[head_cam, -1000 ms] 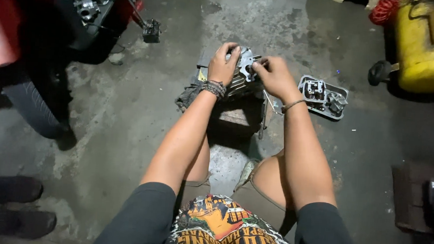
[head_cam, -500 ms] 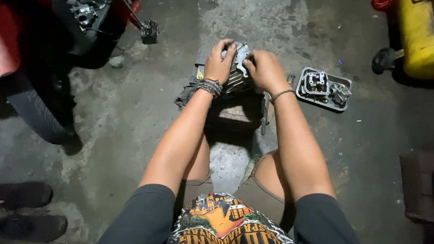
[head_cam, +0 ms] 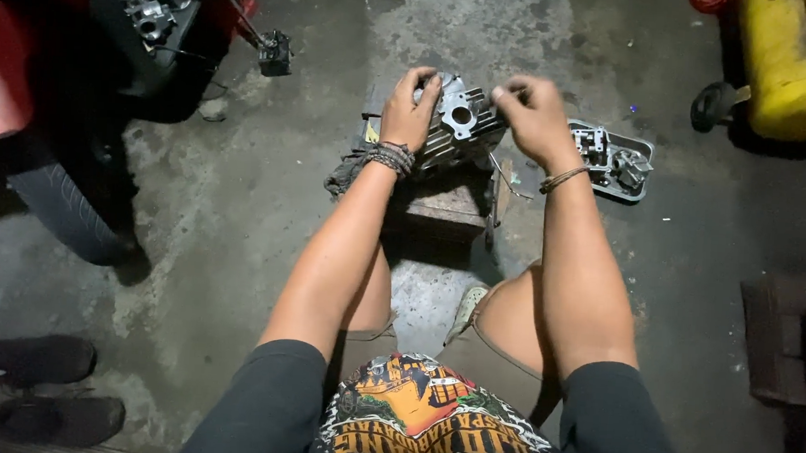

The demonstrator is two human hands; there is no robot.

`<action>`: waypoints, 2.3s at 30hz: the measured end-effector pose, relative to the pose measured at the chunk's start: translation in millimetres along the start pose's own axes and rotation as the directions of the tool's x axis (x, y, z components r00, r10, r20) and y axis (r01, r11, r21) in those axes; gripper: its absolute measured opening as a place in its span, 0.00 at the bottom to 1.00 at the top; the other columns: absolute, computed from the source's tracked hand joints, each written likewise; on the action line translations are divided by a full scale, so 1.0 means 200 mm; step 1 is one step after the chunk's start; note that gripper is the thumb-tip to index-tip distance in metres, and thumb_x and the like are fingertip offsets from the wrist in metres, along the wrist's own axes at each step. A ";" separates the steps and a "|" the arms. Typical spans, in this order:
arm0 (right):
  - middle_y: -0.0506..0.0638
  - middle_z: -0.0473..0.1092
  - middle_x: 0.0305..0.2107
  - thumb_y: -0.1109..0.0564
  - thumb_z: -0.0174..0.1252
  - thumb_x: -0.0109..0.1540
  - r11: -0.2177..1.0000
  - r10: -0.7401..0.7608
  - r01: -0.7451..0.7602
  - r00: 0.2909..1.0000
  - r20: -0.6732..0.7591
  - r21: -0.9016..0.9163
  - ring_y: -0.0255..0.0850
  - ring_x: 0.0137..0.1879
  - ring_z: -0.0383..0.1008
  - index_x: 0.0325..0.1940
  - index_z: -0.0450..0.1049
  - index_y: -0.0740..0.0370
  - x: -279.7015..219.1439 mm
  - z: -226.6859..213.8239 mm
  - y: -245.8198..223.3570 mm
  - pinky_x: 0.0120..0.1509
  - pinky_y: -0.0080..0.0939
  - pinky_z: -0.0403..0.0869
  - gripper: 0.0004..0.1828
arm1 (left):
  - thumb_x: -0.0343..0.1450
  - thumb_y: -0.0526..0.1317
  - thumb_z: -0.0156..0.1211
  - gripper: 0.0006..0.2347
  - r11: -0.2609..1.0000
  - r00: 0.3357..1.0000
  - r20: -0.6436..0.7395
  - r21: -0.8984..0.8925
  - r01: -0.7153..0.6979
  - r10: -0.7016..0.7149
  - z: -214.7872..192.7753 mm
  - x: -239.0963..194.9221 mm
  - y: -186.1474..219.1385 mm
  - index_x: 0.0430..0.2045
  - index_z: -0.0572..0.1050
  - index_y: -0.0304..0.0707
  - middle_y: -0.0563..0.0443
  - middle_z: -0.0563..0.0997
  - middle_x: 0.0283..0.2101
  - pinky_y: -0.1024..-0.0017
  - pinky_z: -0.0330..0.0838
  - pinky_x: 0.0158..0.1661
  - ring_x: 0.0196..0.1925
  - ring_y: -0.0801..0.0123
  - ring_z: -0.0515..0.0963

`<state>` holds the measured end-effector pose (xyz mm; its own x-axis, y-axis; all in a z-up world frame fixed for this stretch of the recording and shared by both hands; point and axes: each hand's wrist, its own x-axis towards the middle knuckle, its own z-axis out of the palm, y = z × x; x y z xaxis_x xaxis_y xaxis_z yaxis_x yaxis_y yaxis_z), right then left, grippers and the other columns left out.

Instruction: Inspecting and cleaning a motorcycle cylinder head using a small hand tool to remove debris from internal passages.

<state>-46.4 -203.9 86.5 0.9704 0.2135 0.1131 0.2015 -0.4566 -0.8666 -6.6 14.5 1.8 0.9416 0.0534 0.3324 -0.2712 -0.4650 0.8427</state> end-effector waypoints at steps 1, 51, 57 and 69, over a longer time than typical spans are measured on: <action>0.47 0.76 0.34 0.53 0.53 0.72 1.000 -0.001 0.001 1.000 0.006 0.000 0.37 0.40 0.75 0.41 0.78 0.57 0.01 0.02 0.01 0.46 0.38 0.73 0.11 | 0.75 0.56 0.46 0.19 1.000 1.000 -0.004 0.001 0.004 -0.004 0.00 0.00 0.00 0.49 0.76 0.45 0.48 0.82 0.53 0.63 0.73 0.51 0.56 0.59 0.80; 0.61 0.70 0.33 0.61 0.62 0.59 0.648 -0.421 0.249 0.905 -0.065 -0.720 0.62 0.46 0.74 0.39 0.72 0.66 0.06 0.28 0.03 0.46 0.62 0.75 0.08 | 0.79 0.54 0.51 0.18 0.992 0.996 0.073 -0.121 -0.039 0.048 -0.03 -0.01 -0.02 0.54 0.73 0.43 0.37 0.80 0.52 0.48 0.68 0.63 0.60 0.43 0.77; 0.51 0.73 0.38 0.71 0.58 0.63 0.776 -0.573 0.218 0.637 -0.516 -0.592 0.44 0.45 0.70 0.49 0.78 0.63 0.09 0.12 0.01 0.49 0.38 0.77 0.12 | 0.76 0.57 0.43 0.21 1.000 0.995 0.101 -0.002 -0.023 0.023 -0.04 0.00 -0.01 0.53 0.73 0.43 0.47 0.78 0.58 0.61 0.71 0.52 0.60 0.56 0.78; 0.57 0.66 0.15 0.60 0.55 0.56 0.924 -0.324 0.250 0.914 -0.246 -0.288 0.61 0.28 0.71 0.24 0.72 0.59 0.06 0.25 0.00 0.35 0.54 0.69 0.05 | 0.79 0.51 0.51 0.17 0.985 0.992 0.054 -0.137 -0.105 0.113 -0.04 -0.01 -0.02 0.53 0.73 0.37 0.33 0.79 0.49 0.48 0.69 0.61 0.57 0.40 0.78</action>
<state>-41.8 -158.5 63.8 0.8542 0.1305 0.5034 0.4673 -0.6172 -0.6330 -10.0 23.7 2.1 0.9144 -0.0473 0.4021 -0.3930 -0.3421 0.8535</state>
